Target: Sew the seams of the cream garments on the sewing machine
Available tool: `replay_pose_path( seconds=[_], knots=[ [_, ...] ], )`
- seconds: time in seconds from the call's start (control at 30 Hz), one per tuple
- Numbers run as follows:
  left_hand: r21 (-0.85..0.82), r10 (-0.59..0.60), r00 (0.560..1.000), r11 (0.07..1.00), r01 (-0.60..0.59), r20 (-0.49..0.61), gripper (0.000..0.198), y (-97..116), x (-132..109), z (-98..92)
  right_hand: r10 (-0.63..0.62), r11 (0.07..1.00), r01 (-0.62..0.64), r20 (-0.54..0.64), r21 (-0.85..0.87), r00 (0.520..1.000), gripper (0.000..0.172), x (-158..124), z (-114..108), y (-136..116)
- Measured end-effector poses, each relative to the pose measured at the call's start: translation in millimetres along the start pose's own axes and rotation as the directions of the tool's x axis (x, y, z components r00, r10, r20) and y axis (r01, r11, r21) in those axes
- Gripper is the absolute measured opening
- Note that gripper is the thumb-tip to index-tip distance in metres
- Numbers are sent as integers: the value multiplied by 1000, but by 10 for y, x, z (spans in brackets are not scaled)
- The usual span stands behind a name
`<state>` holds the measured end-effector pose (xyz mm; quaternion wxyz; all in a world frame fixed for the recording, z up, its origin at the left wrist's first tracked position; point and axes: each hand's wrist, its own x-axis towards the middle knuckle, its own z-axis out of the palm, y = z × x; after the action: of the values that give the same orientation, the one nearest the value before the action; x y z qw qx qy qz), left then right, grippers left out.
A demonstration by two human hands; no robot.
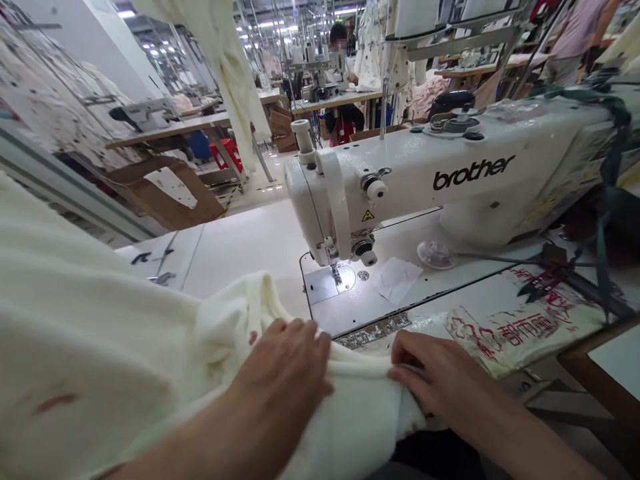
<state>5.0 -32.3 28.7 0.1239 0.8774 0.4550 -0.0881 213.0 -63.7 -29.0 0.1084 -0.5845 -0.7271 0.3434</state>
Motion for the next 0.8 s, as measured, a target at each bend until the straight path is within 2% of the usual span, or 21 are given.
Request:
replay_pose_path(
  seconds=[0.07, 0.13, 0.27, 0.4, 0.5, 0.63, 0.73, 0.8],
  knots=[
    [-4, 67, 996, 998, -67, -51, 17, 166, 62, 80, -43, 999, 43, -32, 6, 999, 14, 65, 29, 13],
    [-83, 134, 989, 987, -139, -60, 18, 254, 143, 191, -74, 997, 75, -55, 16, 996, 14, 101, 32, 26],
    [-187, 170, 984, 966, -177, -56, 18, 197, 272, 406, -94, 993, 95, -11, 72, 995, 13, 119, -70, 31],
    [-231, 200, 977, 950, -211, -73, 10, 120, 300, 448, -85, 988, 76, 62, 135, 994, 9, 126, -245, 20],
    [-314, 164, 985, 933, -174, -56, 11, 111, 298, 407, -105, 981, 88, 88, 174, 991, 10, 168, -340, 15],
    [-487, 108, 994, 870, -79, 31, 10, 68, 315, 353, -127, 964, 78, 181, 254, 975, 10, 272, -434, 18],
    [-587, 95, 992, 809, -25, 88, 19, 41, 333, 288, -145, 946, 61, 247, 319, 958, 11, 348, -473, 29],
    [-598, 60, 989, 801, 32, 134, 26, 57, 338, 234, -136, 938, 40, 258, 344, 956, 11, 377, -473, 36]
  ],
)
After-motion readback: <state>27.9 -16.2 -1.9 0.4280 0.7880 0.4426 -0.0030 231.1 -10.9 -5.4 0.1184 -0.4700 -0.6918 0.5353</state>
